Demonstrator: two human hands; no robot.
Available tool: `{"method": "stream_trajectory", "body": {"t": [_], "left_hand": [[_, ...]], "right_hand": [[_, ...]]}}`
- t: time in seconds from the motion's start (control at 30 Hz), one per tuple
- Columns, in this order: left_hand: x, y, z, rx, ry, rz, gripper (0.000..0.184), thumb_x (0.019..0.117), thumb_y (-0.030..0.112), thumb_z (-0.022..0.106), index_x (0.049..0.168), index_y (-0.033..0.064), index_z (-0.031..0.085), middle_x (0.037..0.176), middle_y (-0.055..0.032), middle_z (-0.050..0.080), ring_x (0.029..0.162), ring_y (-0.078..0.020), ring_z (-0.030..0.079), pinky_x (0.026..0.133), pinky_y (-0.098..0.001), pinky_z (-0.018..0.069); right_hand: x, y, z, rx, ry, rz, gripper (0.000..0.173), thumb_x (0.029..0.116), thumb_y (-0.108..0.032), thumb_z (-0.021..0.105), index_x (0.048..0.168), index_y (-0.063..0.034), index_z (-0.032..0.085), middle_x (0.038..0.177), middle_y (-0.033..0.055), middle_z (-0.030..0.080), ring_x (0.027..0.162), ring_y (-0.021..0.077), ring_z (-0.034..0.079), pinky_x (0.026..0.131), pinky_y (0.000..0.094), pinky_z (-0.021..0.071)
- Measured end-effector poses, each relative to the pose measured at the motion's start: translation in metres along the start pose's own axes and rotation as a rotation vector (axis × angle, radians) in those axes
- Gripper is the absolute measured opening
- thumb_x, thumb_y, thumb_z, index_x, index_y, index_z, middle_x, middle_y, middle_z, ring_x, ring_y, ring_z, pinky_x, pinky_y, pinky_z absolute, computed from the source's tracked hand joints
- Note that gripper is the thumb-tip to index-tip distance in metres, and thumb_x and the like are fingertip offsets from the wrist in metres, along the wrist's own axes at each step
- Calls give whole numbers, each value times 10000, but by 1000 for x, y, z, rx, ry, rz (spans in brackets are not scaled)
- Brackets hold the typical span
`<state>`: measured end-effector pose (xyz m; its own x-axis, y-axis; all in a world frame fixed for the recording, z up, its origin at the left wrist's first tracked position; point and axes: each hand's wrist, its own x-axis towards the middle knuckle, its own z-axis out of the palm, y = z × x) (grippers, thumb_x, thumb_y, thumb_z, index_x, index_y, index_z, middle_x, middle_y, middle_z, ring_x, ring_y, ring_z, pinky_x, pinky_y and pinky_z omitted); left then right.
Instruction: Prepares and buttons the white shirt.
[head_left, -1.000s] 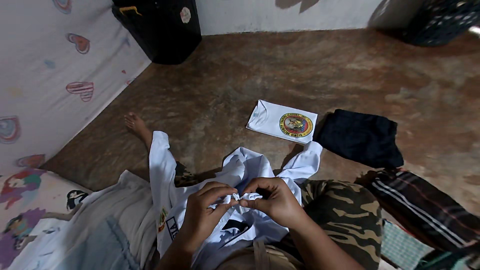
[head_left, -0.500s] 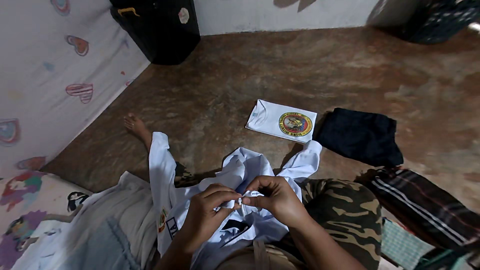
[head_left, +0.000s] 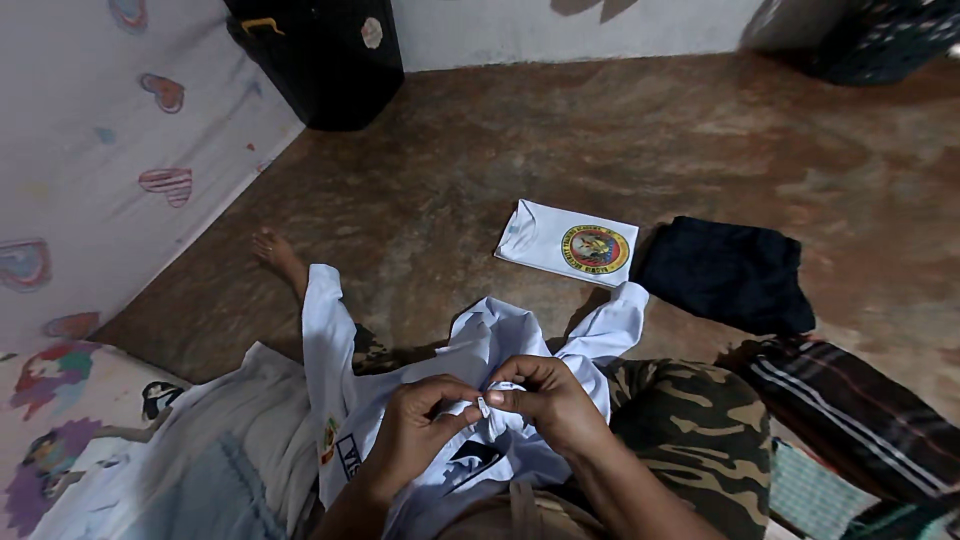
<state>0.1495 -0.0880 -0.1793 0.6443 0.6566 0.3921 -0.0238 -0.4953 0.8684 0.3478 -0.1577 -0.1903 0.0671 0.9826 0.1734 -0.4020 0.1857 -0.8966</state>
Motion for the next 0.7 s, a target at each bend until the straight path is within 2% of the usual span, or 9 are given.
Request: {"method": "stream_trajectory", "body": {"t": [0.1, 0.23, 0.3, 0.37, 0.4, 0.47, 0.57, 0.63, 0.7], "left_hand": [[-3, -5, 3, -227, -12, -97, 136, 945, 217, 730, 1042, 124, 747, 947, 78, 738, 832, 22, 672, 750, -167, 575], [-5, -7, 10, -412, -2, -215, 140, 926, 209, 746, 1054, 152, 754, 972, 70, 736, 878, -9, 680, 802, -206, 580], [-4, -6, 12, -448, 22, -268, 133, 912, 182, 757, 1039, 142, 753, 965, 59, 733, 874, -22, 683, 798, -219, 586], [-4, -5, 14, -460, 53, -310, 127, 909, 142, 750, 1036, 128, 750, 973, 52, 731, 883, -35, 686, 811, -232, 588], [-3, -4, 14, -456, 68, -325, 125, 908, 117, 742, 1034, 122, 746, 974, 51, 730, 891, -36, 685, 819, -234, 587], [-2, -4, 15, -445, 97, -351, 132, 901, 64, 730, 1029, 93, 739, 969, 33, 731, 894, -47, 687, 828, -242, 587], [-1, -2, 16, -416, 120, -384, 155, 886, -7, 710, 1031, 47, 724, 959, 8, 732, 882, -62, 693, 822, -247, 591], [0, -1, 18, -396, 138, -395, 163, 879, -31, 698, 1030, 28, 717, 954, -7, 732, 875, -73, 694, 816, -252, 592], [1, 1, 19, -376, 156, -398, 167, 880, -36, 697, 1037, 19, 714, 953, -16, 734, 873, -77, 695, 813, -253, 591]], "right_hand": [[3, -8, -3, -93, -58, 1, 52, 880, -29, 739, 916, -66, 742, 773, -76, 703, 676, -39, 616, 616, 144, 514], [4, -11, -10, -249, -100, -73, 186, 914, -81, 736, 1084, -12, 706, 909, -35, 711, 778, 4, 651, 697, 186, 562], [4, -8, -12, -379, -59, -172, 252, 923, -126, 739, 1139, -2, 697, 1036, 10, 710, 913, 38, 664, 808, 218, 576], [4, -7, -13, -604, 25, -316, 268, 934, -216, 733, 1141, -46, 733, 1145, 44, 704, 1097, 87, 636, 959, 266, 538], [4, -8, -14, -691, 53, -374, 263, 934, -241, 731, 1130, -68, 746, 1145, 54, 703, 1120, 113, 620, 973, 284, 518], [1, -13, -12, -781, 27, -399, 277, 930, -257, 732, 1142, -81, 752, 1077, 56, 691, 1017, 88, 623, 879, 231, 530], [-3, -16, -7, -797, -97, -316, 364, 933, -200, 724, 1263, -46, 703, 990, 78, 632, 788, 45, 587, 682, 158, 512], [-2, -11, -3, -829, -111, -309, 315, 940, -146, 692, 1241, -57, 717, 947, 74, 621, 736, 52, 580, 651, 162, 514], [-1, -6, -1, -814, -101, -334, 200, 944, -100, 668, 1124, -57, 745, 922, 57, 641, 756, 47, 601, 682, 160, 530]]}}
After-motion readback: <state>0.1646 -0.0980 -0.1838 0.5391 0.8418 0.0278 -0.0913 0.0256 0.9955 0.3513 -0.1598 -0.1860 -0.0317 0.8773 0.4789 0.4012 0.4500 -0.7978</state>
